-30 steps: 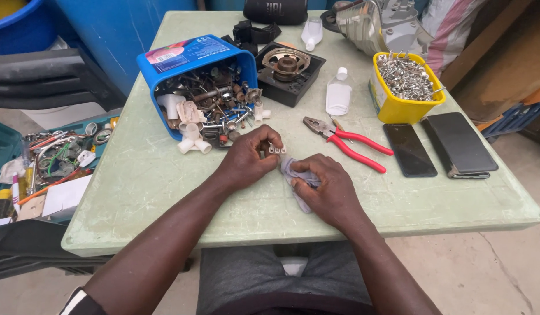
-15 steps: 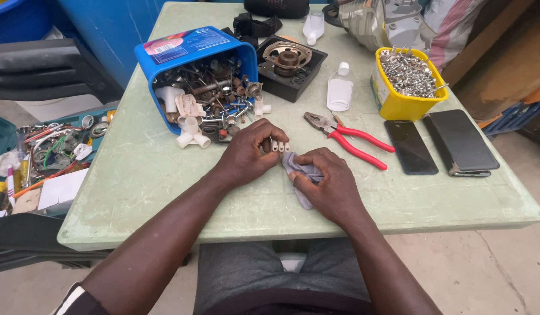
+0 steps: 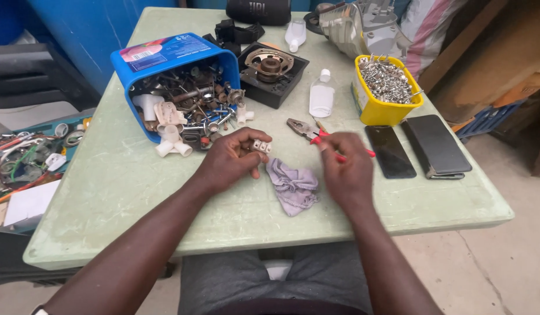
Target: Cleaning a small metal bearing with a cloth and liquid, then sorting through a bin of small mechanical parts.
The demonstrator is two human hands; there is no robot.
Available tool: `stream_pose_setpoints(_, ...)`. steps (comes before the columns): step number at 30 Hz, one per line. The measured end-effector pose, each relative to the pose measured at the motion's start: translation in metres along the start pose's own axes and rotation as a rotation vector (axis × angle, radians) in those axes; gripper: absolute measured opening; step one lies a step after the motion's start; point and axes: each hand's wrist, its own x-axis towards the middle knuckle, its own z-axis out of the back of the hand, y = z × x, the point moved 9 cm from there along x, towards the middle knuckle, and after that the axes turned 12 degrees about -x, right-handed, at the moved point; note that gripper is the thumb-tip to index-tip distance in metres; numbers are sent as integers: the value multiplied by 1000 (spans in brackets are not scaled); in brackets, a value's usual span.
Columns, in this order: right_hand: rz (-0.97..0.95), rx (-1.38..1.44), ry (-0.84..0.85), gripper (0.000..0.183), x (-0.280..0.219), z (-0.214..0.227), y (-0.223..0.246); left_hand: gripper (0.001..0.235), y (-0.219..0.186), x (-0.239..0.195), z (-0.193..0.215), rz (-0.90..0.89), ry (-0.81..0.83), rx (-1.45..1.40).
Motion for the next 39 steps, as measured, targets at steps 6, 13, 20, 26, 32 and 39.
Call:
stream_pose_setpoints(6, -152, -454, 367, 34, 49, -41, -72, 40, 13, 2, 4, 34, -31, -130)
stream_pose_setpoints(13, -262, -400, 527, 32, 42, -46, -52, 41, 17, 7, 7, 28, -17, -84)
stream_pose_setpoints(20, -237, -409, 620, 36, 78, -77, -72, 41, 8, 1, 0, 73, -12, -72)
stream_pose_setpoints(26, -423, -339, 704, 30, 75, -83, -71, 41, 10, 1, -2, 115, -9, -174)
stream_pose_setpoints(32, -464, -310, 686, 32, 71, -87, -73, 46, 17, 2, 6, 163, -52, -285)
stream_pose_setpoints(39, -271, -304, 519, 27, 71, -75, -54, 45, 26, 6, 15, 100, -70, -249)
